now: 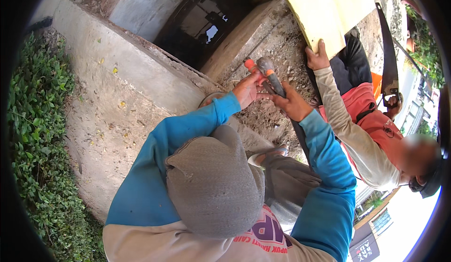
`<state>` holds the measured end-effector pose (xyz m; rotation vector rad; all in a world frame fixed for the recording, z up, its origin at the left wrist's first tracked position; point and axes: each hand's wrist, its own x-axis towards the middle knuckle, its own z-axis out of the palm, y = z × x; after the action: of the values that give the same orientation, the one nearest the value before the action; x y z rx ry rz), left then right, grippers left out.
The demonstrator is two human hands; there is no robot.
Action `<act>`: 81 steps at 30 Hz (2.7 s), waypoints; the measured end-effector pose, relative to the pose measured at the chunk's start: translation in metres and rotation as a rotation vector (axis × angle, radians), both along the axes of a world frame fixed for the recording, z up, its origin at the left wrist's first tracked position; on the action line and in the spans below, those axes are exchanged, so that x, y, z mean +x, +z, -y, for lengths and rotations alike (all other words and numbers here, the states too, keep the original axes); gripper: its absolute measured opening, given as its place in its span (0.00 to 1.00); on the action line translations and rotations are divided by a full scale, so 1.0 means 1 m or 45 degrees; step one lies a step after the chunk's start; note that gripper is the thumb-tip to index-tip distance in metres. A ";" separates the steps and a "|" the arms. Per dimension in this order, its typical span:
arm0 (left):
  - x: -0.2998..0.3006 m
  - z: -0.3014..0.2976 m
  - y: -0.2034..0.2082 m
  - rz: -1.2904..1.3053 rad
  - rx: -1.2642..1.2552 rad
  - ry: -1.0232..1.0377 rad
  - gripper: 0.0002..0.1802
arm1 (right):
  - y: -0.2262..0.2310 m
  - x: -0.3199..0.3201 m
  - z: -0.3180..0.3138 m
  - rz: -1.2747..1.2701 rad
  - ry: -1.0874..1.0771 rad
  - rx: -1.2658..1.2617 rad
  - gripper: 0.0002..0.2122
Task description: The person uses a hammer and a chisel to break off pieces of concrete from the edge of an opening in the ground.
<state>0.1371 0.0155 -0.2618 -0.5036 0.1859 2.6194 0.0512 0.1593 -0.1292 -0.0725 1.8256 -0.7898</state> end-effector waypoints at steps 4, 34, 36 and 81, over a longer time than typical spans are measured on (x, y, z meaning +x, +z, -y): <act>-0.011 0.039 -0.032 0.115 0.107 0.110 0.11 | -0.024 -0.013 0.053 0.054 0.024 0.038 0.15; -0.050 0.127 -0.105 0.607 -1.067 0.315 0.25 | -0.115 -0.056 0.053 -0.231 0.264 0.315 0.15; -0.046 0.125 -0.111 0.605 -1.196 0.307 0.26 | -0.120 -0.053 0.054 -0.243 0.280 0.303 0.16; -0.046 0.117 -0.160 0.851 -1.299 0.610 0.13 | -0.057 -0.103 0.369 -0.522 0.817 0.072 0.14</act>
<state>0.0906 -0.1018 -0.4220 -1.8952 1.3142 2.4027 -0.0523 -0.2095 -0.1866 -0.7914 2.0279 -0.2743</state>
